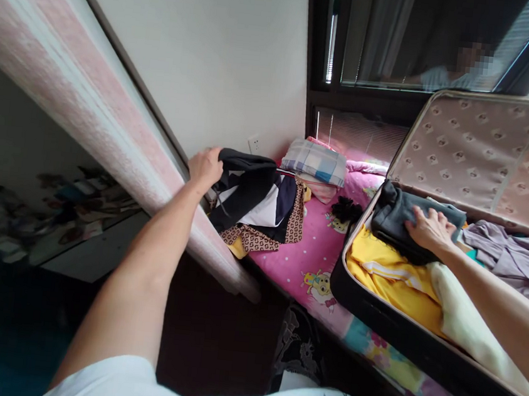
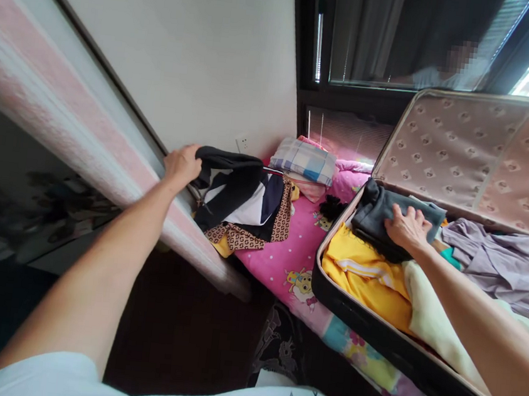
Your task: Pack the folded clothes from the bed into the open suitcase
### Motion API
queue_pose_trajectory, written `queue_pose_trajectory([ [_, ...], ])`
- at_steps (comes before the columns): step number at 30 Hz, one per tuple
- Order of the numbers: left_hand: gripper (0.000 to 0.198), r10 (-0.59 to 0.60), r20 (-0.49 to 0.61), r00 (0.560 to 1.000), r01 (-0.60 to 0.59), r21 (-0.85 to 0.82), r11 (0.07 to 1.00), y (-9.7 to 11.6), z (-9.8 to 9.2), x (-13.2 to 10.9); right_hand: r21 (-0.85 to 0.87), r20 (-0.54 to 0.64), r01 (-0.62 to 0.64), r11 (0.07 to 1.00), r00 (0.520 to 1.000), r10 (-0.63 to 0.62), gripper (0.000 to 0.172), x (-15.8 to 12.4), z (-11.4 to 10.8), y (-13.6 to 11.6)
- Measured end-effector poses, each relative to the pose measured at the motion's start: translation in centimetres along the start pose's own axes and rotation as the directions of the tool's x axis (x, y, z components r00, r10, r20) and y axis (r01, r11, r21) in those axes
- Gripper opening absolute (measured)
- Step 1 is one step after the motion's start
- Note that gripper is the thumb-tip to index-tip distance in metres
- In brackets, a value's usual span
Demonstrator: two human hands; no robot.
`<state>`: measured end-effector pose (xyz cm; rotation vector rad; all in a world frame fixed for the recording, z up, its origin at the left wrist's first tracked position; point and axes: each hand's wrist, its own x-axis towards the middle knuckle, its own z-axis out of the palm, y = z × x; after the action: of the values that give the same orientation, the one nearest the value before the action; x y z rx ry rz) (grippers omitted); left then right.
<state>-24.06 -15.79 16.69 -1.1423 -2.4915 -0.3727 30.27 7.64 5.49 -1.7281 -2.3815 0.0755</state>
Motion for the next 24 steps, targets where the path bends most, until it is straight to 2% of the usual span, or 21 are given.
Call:
queue_pose_trajectory([
  [3,0.047,0.097,-0.062,0.993,-0.097,0.014,0.995,1.2,-5.7,0.2,0.063,-0.174,0.216,0.974,0.964,-0.202,0.074,-0.5,-2.7,-7.0],
  [6,0.046,0.184,-0.118,0.976,-0.182,0.026,0.983,3.1,-10.8,-0.2,0.241,-0.116,0.405,0.882,0.914,-0.388,0.108,-2.2,-3.3,-16.2],
  [8,0.047,0.223,-0.149,0.963,-0.222,0.028,0.975,4.6,-13.8,-0.5,0.403,-0.066,0.417,0.815,0.901,-0.429,0.129,-3.9,-2.1,-22.3],
  [9,0.047,0.242,-0.163,0.957,-0.240,0.029,0.970,5.4,-15.2,-0.7,0.474,-0.031,0.381,0.793,0.908,-0.418,0.136,-4.9,-1.2,-25.1],
  [11,0.051,0.284,-0.192,0.939,-0.282,0.037,0.959,7.1,-18.2,-1.3,0.594,0.030,0.307,0.744,0.915,-0.402,0.143,-6.8,0.6,-29.9],
  [13,0.058,0.351,-0.236,0.906,-0.350,0.049,0.936,8.4,-21.3,-2.2,0.693,0.060,0.241,0.680,0.920,-0.387,0.145,-8.2,1.8,-33.4],
  [15,0.071,0.445,-0.293,0.846,-0.446,0.067,0.892,9.2,-24.2,-3.4,0.782,0.035,0.199,0.591,0.933,-0.359,0.139,-8.6,1.6,-35.2],
  [18,0.085,0.534,-0.378,0.756,-0.544,0.089,0.834,9.1,-27.6,-5.2,0.877,-0.028,0.180,0.446,0.944,-0.328,0.114,-8.0,-0.6,-34.9],
  [19,0.087,0.528,-0.401,0.748,-0.543,0.087,0.835,8.9,-28.2,-5.8,0.896,-0.037,0.176,0.407,0.945,-0.326,0.107,-7.7,-1.7,-34.2],
  [21,0.086,0.473,-0.433,0.767,-0.496,0.066,0.866,8.5,-28.9,-6.7,0.927,-0.052,0.176,0.331,0.934,-0.353,0.105,-8.1,-3.5,-32.4],
  [24,0.070,0.409,-0.434,0.803,-0.439,0.033,0.898,9.3,-28.5,-7.7,0.965,-0.097,0.203,0.169,0.868,-0.487,0.110,-11.0,-5.0,-29.8],
])
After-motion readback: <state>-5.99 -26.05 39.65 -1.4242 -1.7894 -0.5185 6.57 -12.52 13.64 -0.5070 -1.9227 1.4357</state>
